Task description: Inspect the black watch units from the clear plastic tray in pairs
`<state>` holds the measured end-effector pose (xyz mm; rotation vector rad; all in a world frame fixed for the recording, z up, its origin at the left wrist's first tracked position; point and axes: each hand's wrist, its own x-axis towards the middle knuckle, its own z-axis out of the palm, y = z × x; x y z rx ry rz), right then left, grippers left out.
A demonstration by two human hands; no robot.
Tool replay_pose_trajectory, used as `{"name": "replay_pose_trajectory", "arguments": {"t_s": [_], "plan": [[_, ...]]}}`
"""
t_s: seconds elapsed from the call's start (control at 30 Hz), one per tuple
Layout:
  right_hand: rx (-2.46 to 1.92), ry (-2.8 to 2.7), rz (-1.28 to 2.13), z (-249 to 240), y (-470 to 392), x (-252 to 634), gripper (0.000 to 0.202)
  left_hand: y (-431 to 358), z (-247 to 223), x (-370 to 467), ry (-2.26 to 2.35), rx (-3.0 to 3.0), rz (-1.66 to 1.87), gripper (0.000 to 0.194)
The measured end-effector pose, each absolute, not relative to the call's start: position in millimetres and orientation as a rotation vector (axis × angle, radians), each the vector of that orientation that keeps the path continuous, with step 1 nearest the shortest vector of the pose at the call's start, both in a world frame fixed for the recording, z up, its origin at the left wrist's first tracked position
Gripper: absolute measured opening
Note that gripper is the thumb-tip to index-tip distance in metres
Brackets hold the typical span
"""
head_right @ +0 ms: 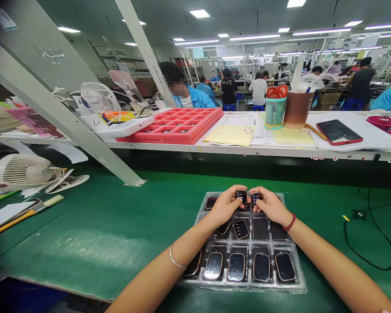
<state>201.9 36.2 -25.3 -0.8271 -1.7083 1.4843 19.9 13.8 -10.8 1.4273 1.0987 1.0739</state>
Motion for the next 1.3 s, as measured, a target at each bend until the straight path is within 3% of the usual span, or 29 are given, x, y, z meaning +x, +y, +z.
{"name": "replay_pose_trajectory", "arguments": {"t_s": [1.3], "plan": [[-0.849, -1.720, 1.486, -26.7, 37.0, 201.5, 0.029, 15.5, -14.3, 19.1, 1.103, 1.487, 1.047, 0.038]]}}
